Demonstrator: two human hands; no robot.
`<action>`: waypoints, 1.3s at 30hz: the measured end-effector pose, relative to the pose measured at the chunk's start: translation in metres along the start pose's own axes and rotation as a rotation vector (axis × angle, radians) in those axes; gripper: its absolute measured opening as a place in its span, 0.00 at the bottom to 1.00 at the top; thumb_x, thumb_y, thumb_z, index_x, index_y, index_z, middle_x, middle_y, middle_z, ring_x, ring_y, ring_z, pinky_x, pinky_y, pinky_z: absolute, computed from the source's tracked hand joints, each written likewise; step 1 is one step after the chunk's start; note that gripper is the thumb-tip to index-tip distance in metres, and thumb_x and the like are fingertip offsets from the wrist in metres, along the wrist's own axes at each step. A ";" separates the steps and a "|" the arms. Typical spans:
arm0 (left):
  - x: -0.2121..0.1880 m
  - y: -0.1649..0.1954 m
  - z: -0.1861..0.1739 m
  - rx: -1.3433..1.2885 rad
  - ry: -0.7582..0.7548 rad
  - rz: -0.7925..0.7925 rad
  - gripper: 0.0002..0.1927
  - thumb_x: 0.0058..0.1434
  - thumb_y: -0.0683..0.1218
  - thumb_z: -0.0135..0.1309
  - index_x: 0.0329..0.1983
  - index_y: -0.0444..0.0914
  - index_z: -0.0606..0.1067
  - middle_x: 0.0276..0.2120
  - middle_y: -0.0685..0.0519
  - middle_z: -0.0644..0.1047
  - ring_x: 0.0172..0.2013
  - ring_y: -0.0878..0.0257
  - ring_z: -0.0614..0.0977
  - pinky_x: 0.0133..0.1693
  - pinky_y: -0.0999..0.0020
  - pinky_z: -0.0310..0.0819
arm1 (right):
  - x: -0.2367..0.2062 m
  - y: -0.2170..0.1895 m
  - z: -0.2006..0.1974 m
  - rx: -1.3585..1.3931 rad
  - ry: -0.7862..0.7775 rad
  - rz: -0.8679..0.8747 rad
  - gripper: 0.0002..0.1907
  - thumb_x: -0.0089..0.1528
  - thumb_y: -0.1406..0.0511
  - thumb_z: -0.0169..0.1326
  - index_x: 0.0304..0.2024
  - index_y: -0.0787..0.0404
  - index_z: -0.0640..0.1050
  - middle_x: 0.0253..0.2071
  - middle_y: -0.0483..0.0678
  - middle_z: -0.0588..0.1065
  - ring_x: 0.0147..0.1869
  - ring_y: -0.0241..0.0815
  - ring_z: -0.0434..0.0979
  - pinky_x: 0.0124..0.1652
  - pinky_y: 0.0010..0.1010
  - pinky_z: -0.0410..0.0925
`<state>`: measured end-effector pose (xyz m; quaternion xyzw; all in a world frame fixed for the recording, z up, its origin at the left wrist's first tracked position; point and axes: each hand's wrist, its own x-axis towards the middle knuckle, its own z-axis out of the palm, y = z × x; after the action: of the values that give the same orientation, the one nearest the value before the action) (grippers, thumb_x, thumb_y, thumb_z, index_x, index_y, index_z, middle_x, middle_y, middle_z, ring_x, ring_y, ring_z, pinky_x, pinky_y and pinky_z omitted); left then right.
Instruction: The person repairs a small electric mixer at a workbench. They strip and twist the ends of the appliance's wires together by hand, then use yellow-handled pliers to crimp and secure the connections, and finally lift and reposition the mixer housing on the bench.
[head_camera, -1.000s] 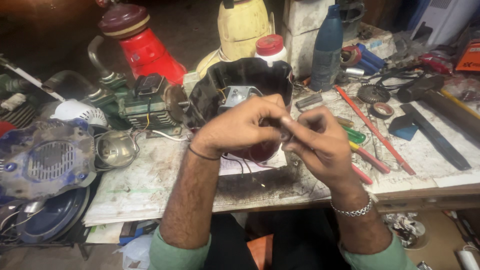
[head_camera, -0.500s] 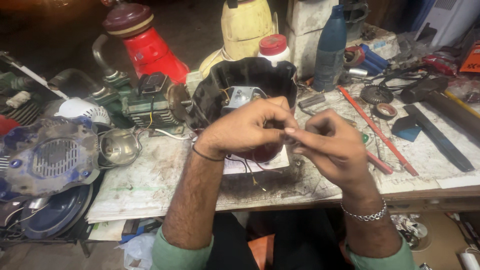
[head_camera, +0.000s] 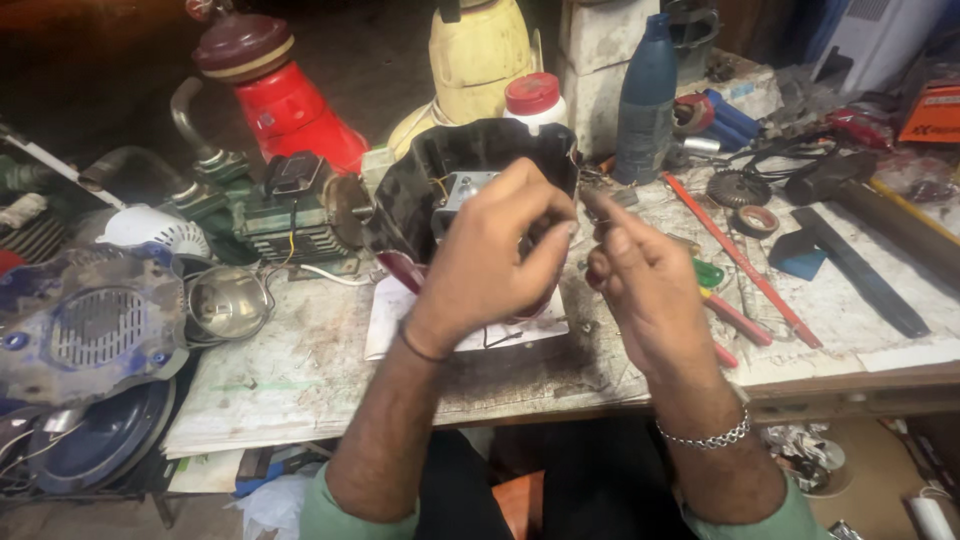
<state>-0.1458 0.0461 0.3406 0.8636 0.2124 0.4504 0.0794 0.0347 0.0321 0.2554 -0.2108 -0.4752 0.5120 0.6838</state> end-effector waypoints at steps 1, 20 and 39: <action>-0.002 0.004 0.002 0.085 0.062 0.047 0.05 0.63 0.39 0.57 0.41 0.34 0.75 0.38 0.49 0.72 0.40 0.55 0.79 0.41 0.64 0.74 | -0.001 0.000 0.002 0.021 0.004 0.031 0.27 0.72 0.62 0.49 0.69 0.72 0.69 0.45 0.42 0.72 0.42 0.30 0.68 0.43 0.24 0.65; -0.011 -0.003 0.011 0.575 -0.012 0.471 0.06 0.63 0.44 0.54 0.38 0.37 0.71 0.43 0.51 0.74 0.40 0.59 0.77 0.39 0.66 0.74 | -0.008 -0.004 0.001 0.314 -0.146 0.179 0.14 0.76 0.62 0.47 0.52 0.70 0.73 0.35 0.41 0.68 0.37 0.31 0.64 0.40 0.26 0.62; -0.008 0.003 0.013 0.336 0.054 0.249 0.06 0.63 0.39 0.58 0.41 0.34 0.73 0.38 0.48 0.71 0.39 0.56 0.77 0.36 0.64 0.74 | 0.000 -0.038 -0.024 0.190 0.059 0.028 0.26 0.71 0.62 0.50 0.67 0.74 0.69 0.42 0.42 0.68 0.39 0.30 0.64 0.38 0.21 0.62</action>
<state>-0.1384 0.0403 0.3287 0.8720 0.1782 0.4378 -0.1274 0.0751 0.0222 0.2740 -0.1663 -0.4011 0.5579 0.7073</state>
